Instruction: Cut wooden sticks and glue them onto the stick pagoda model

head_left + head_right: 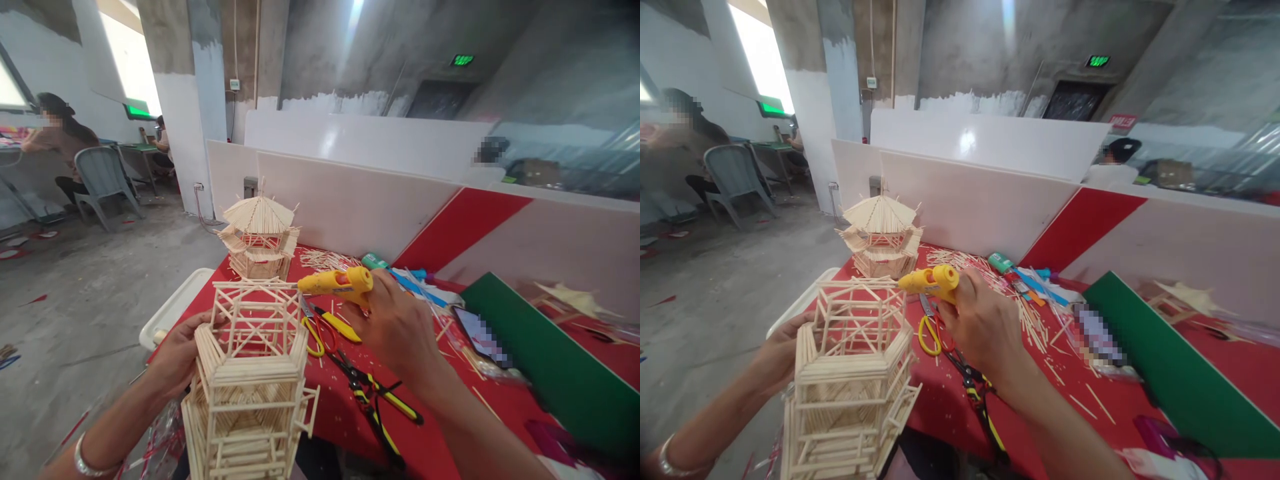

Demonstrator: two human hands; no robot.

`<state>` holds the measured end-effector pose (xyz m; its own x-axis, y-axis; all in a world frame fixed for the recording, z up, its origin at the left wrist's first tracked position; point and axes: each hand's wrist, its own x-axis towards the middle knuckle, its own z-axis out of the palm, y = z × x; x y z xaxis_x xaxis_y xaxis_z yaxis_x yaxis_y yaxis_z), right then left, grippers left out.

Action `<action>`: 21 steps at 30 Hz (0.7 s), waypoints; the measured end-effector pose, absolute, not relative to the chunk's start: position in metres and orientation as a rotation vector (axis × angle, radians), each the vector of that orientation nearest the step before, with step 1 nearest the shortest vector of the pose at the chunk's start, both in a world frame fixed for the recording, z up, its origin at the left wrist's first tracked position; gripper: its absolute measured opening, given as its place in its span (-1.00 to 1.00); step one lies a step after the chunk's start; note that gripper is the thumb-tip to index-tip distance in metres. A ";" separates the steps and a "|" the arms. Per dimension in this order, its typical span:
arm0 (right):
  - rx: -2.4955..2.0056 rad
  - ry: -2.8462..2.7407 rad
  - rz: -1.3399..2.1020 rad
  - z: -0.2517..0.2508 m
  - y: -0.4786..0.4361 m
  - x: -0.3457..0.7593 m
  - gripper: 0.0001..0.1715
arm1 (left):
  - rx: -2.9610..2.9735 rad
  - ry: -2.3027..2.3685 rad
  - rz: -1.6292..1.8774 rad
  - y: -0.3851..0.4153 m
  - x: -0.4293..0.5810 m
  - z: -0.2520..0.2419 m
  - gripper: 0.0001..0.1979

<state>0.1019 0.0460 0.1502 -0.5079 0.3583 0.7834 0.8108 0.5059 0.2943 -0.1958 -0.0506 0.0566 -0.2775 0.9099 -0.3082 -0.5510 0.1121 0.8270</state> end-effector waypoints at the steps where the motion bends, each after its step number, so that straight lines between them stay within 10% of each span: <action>1: -0.963 -2.084 -0.885 0.149 0.046 0.104 -0.76 | 0.426 1.127 1.501 -0.051 -0.196 0.056 -0.58; 21: -1.061 -2.024 -0.970 0.143 0.045 0.117 -0.76 | 0.426 1.133 1.507 -0.050 -0.197 0.058 -0.55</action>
<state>0.1166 0.0446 0.1431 -0.4634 0.3845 0.7984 0.8631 0.3997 0.3086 -0.1965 -0.0497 0.0584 -0.2883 0.9041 -0.3154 -0.5538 0.1113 0.8252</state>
